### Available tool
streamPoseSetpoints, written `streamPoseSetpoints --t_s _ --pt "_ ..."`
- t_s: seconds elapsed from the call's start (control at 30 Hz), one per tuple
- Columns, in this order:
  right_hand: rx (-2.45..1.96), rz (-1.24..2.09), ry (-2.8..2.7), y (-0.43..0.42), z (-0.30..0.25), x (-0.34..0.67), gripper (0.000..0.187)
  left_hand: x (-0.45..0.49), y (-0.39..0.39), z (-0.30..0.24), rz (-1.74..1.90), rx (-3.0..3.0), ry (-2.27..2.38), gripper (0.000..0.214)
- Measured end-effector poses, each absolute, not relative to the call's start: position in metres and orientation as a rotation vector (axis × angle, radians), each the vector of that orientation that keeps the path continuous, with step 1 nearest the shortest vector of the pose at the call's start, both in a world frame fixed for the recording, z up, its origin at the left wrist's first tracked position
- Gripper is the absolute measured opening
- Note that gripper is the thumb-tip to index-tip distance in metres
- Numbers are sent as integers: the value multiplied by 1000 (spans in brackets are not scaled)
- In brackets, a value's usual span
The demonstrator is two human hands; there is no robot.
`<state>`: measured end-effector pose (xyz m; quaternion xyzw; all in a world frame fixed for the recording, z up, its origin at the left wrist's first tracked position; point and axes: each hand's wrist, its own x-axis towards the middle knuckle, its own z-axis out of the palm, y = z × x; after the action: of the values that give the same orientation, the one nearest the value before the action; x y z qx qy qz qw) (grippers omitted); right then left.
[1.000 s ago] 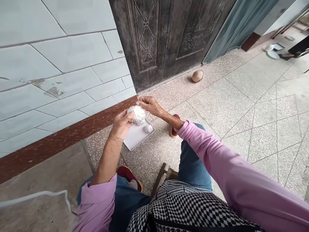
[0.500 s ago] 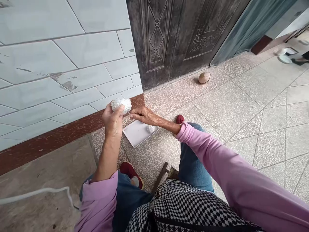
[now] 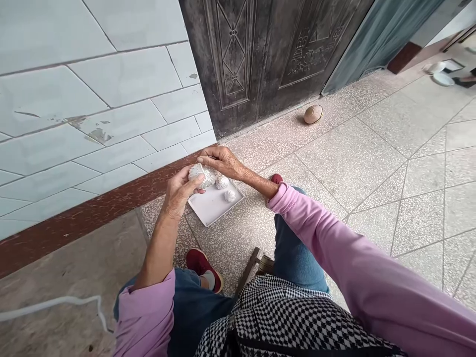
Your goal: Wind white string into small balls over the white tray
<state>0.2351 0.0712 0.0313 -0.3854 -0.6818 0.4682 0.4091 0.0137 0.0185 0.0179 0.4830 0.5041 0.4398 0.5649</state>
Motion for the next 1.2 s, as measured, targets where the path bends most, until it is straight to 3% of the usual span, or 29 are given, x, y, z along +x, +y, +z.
streamPoseSetpoints --t_s 0.17,0.37,0.83,1.0,1.2 --pt "-918 1199 -1709 68 24 233 54 19 15 20 1052 1055 1115 95" --pt "-912 1229 -1726 70 25 229 52 24 11 21 1124 1062 1143 85" --pt "-982 1435 -1449 76 24 225 72 14 17 16 1143 957 902 74" --pt "-1076 1537 -1418 73 24 219 55 18 14 20 1163 1002 947 79" --pt "-1088 1349 -1769 63 13 211 47 17 20 22 1324 1000 1020 93"
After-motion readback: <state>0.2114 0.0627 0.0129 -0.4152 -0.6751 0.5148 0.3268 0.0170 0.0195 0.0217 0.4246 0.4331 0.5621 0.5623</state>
